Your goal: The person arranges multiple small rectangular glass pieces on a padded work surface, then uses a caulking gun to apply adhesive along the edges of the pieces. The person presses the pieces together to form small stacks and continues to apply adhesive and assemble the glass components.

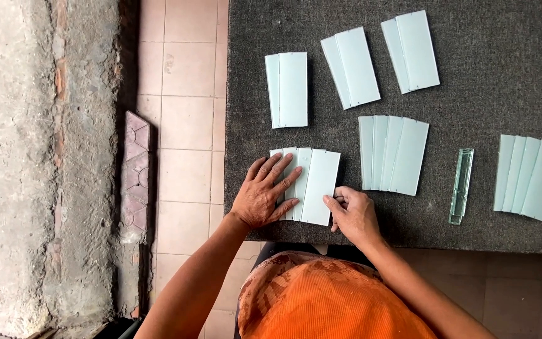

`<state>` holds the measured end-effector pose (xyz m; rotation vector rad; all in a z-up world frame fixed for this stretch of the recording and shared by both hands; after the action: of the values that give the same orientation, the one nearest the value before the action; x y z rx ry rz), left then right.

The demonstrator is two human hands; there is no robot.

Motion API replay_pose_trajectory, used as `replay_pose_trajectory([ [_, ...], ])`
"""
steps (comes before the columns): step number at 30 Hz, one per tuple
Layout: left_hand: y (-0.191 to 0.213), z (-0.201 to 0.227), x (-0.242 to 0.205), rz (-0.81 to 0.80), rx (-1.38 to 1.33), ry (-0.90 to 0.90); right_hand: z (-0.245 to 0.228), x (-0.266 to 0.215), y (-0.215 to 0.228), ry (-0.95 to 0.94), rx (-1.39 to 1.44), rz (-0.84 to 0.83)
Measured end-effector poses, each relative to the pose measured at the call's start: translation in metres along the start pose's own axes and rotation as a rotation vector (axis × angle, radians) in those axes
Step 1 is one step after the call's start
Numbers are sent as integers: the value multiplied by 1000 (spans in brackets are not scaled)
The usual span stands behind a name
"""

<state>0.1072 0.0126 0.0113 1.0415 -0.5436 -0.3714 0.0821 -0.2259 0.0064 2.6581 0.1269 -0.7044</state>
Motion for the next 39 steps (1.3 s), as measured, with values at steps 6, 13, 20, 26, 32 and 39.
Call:
replay_pose_trajectory([
  [6,0,1,1,2,2,-2,11,4,0,37,-10,-8],
  [13,1,2,1,7,4,-13,5,4,2,54,-1,-11],
  [20,0,3,1,-2,9,-6,30,10,7,101,-133,-22],
  [26,6,3,2,-25,-3,-28,27,-31,137,227,-644,506],
  [32,13,7,6,9,-51,-72,125,-17,214,46,-896,756],
  [39,3,6,3,-6,19,-27,163,7,239,-241,-825,623],
])
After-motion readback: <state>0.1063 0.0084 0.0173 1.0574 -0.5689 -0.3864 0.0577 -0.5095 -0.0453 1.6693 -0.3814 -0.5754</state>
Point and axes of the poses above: each hand's wrist, its own x-axis towards the middle knuckle, its own y-axis out of the back of the hand, z = x × y, the point moved 6 cm from there along x, towards the middle knuckle, and after that the axes turned 5 degrees about -x, right-handed, at the moved point
